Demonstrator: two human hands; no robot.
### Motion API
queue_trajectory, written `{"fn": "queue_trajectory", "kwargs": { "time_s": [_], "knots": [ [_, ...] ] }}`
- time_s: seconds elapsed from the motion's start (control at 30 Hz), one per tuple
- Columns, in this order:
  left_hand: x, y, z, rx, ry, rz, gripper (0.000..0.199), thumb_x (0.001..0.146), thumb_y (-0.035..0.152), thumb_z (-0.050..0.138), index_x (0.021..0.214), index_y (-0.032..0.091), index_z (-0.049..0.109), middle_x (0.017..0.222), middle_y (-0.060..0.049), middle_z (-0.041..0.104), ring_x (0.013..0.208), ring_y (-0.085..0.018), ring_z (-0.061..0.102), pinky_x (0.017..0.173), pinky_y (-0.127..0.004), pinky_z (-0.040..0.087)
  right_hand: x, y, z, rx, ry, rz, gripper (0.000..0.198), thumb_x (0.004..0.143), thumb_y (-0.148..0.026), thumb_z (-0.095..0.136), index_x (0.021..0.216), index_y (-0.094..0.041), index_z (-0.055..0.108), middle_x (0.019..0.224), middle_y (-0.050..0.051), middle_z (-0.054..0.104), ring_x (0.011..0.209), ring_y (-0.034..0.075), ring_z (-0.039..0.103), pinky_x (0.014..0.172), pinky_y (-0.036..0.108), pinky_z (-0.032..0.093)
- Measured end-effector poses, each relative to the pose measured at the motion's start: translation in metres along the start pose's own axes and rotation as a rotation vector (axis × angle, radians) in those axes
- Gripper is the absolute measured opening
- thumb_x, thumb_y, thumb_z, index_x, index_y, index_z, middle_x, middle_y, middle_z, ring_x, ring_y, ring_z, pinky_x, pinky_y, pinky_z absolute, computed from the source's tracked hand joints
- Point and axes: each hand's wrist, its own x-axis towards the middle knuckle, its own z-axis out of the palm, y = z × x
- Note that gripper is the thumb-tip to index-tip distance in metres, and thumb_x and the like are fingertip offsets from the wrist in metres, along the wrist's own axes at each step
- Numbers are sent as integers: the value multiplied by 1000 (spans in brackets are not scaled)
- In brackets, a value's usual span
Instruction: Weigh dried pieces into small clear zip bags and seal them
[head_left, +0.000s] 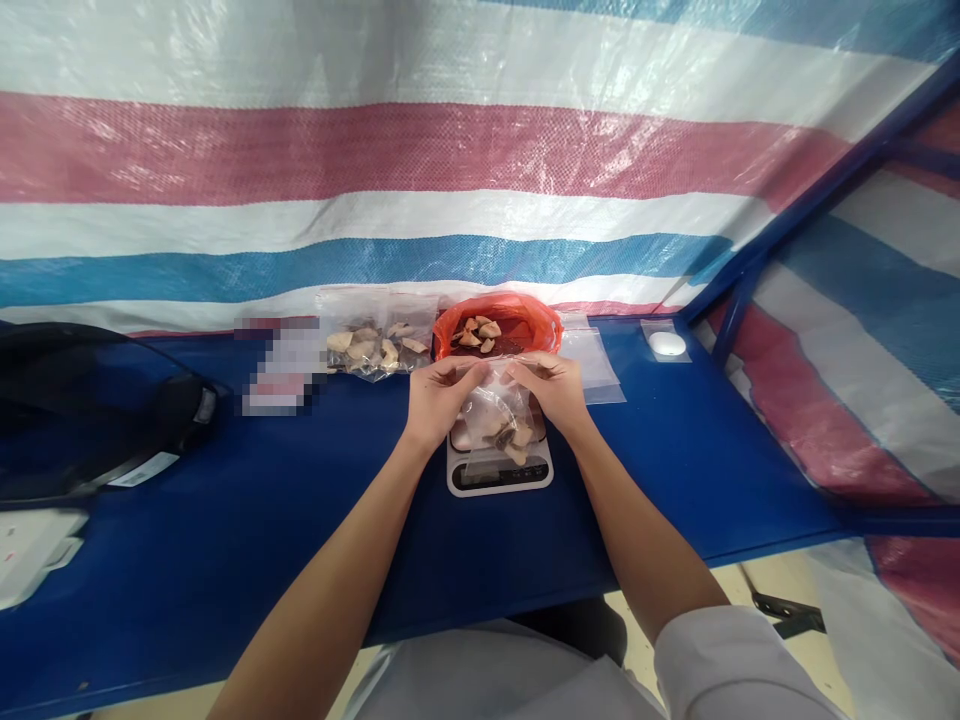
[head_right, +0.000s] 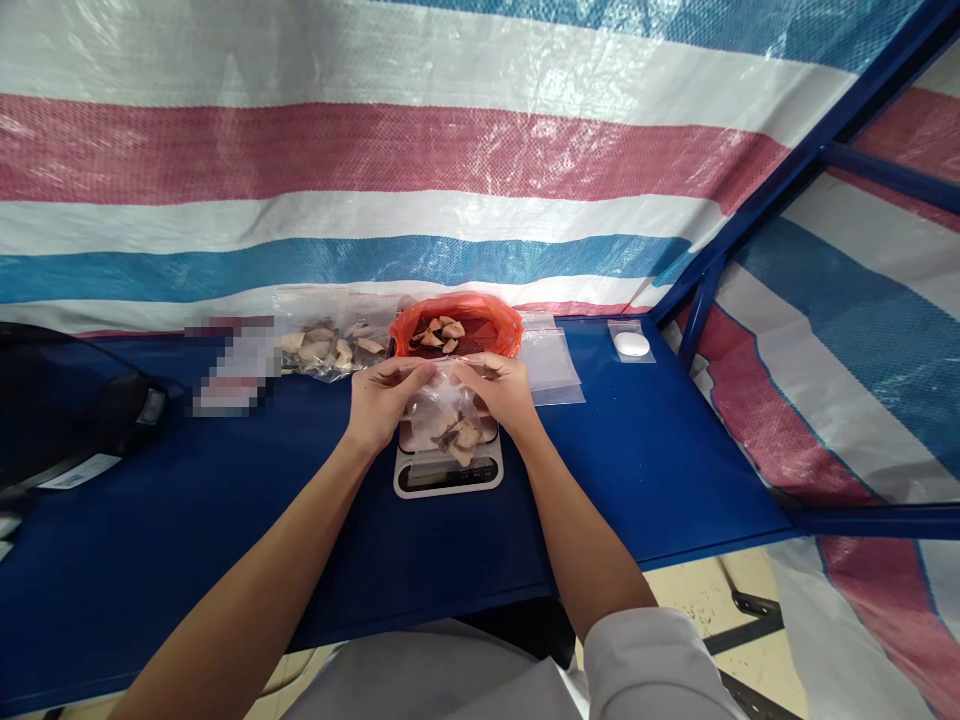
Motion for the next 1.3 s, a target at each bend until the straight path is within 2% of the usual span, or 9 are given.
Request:
{"fn": "queue_trajectory", "kwargs": {
  "time_s": [0.2,0.4,0.67,0.77,0.97,1.3],
  "knots": [
    [7,-9,-4,-31,5,79,22,74,39,82,75,18,78,73,-3,75,68,-15,65,66,-26,52,3,-1,-7,50,-4,42,32,70,-53,82,76,-22,76,70,1,75,58,15,65,56,30,58],
    [6,-8,-5,-29,-63,38,24,73,42,85,79,19,80,77,-3,76,72,-16,67,71,-27,52,3,-4,-5,12,-25,-32,31,74,-52,79,69,-22,77,68,2,74,65,18,69,64,34,61],
    [5,-5,-4,-44,-56,13,26,68,40,87,77,17,79,72,-4,76,66,-16,66,68,-27,53,2,-4,-7,6,-88,36,33,72,-54,80,73,-21,78,70,2,74,62,16,67,61,33,61],
    [6,-4,-4,-58,-46,2,26,65,39,89,75,17,79,69,-4,75,64,-16,66,67,-27,53,2,-4,-9,45,-75,64,34,70,-54,81,75,-21,78,71,1,74,62,16,67,61,33,62],
    [6,-1,-3,-38,-57,-54,35,61,44,91,79,16,80,71,-6,76,66,-19,69,69,-32,56,1,-5,-6,22,-24,34,33,70,-54,80,71,-21,78,67,1,73,62,17,67,63,34,64],
    [7,-1,-3,-16,-57,-25,29,62,39,90,79,17,82,72,-6,77,66,-20,70,69,-32,57,0,-6,-2,72,-42,65,28,70,-49,81,76,-21,76,69,0,74,59,15,66,57,29,61]
  ]
}}
